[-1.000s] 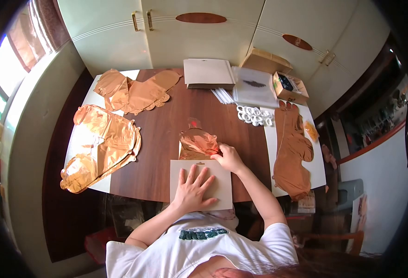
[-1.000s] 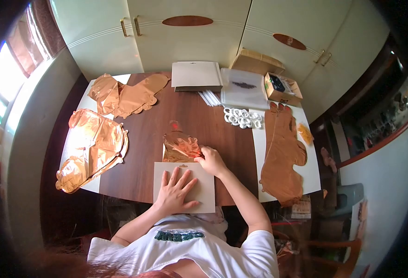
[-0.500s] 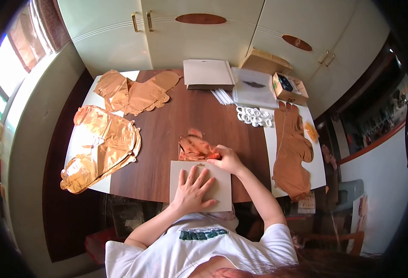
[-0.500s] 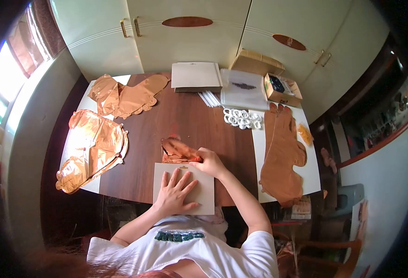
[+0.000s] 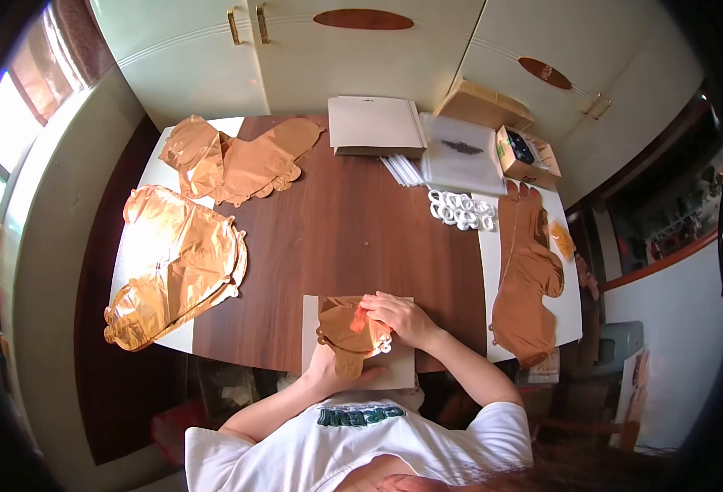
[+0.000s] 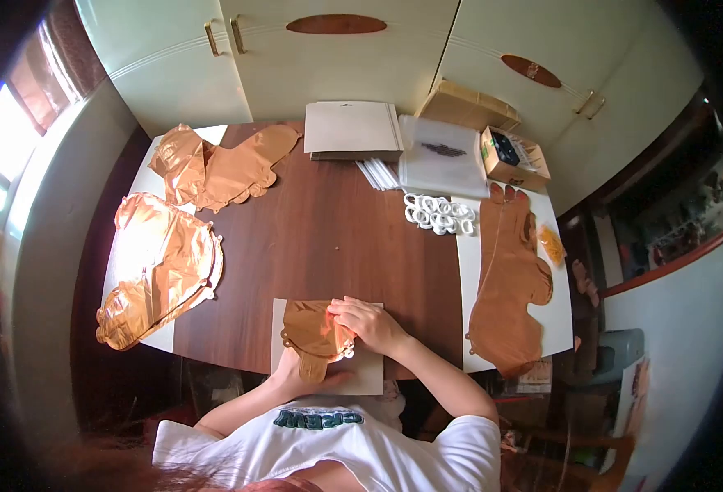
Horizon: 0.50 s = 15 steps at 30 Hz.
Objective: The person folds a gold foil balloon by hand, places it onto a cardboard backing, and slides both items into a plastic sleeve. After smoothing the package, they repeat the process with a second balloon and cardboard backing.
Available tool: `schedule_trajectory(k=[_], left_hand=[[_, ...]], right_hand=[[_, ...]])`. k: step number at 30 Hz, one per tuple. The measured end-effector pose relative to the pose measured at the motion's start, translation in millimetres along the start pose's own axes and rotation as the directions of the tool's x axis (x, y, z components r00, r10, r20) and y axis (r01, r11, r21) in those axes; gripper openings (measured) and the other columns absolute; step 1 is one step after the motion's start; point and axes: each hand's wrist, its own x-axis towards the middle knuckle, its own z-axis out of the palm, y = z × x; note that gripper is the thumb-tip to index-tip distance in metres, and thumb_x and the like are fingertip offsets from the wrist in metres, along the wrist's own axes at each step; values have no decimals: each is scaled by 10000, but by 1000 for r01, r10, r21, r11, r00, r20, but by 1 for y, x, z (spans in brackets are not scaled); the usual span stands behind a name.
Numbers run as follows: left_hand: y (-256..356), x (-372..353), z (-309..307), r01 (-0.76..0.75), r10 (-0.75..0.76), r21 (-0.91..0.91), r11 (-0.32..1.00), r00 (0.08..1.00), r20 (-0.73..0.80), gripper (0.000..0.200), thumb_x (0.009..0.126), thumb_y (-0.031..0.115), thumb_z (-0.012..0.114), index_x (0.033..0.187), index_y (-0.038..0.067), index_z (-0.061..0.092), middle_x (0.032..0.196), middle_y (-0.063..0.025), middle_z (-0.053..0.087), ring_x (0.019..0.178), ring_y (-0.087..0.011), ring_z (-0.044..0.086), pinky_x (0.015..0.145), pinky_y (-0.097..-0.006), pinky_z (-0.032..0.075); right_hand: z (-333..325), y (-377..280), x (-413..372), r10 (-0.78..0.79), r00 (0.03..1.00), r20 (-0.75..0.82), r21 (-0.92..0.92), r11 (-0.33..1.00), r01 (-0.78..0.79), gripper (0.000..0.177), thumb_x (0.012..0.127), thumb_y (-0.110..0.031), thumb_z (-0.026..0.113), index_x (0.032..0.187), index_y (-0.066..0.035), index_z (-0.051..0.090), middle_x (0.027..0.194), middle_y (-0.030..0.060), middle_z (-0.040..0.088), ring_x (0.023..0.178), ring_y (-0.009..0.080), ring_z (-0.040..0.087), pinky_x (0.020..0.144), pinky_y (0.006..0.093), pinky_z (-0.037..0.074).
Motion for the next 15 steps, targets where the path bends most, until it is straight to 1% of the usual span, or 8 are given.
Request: schedule_trajectory(k=[3,6,9,11,12,13,15], left_hand=[[-2,4,-2,80,-68,-105,991,991,111,447,729,275,757,1109,80,628,1159,-115,597,1096,-296,562,948,-432,439],[-22,-2,-11,-64,64,-4,998,990,127,429,669,163,743,1071,55,642,1117,-113,617,1085,-301,573,952,-451,439],[-36,-8,-43,-109,75,183,977,980,187,373,727,204,687,1066,59,631,1132,-96,624,1129,-288,555,999,-438,400],[-45,-10,-59,-17,-9,265,964,995,97,293,714,152,696,980,47,630,1102,-96,624,1111,-281,560,968,-440,416],[-54,-9,-62,34,-42,211,977,999,35,285,697,115,707,954,38,612,1076,-108,619,1095,-282,559,929,-434,432],[-55,-8,-62,133,-130,201,970,991,-27,256,702,87,700,932,43,598,1056,-114,614,1057,-293,566,894,-430,441],[-56,3,-58,207,-184,234,950,976,-116,306,714,82,693,1006,44,612,1107,-116,615,1086,-309,566,933,-432,429]], right_hand=[[3,2,-3,24,999,25,5,1000,-24,158,864,-81,548,998,-15,601,1195,96,628,1168,260,571,1022,417,451],[1,0,-2,59,997,49,34,998,-61,165,879,-98,523,998,-12,598,1204,94,619,1187,259,555,1036,413,437],[2,2,-2,75,996,57,58,995,-79,169,883,-98,514,998,-10,600,1202,95,614,1190,266,552,1039,417,434],[3,2,-4,82,995,63,69,994,-87,170,883,-98,511,996,-9,602,1200,97,612,1187,269,552,1040,418,433],[2,1,-3,86,994,66,72,993,-90,171,884,-98,510,996,-9,603,1199,98,611,1186,270,553,1040,418,434],[1,1,-2,88,994,70,75,993,-93,172,884,-98,509,995,-9,605,1197,99,610,1184,271,554,1039,418,434],[0,1,-2,89,992,86,73,993,-96,173,885,-102,510,991,-8,609,1192,102,612,1178,269,557,1039,419,435]])
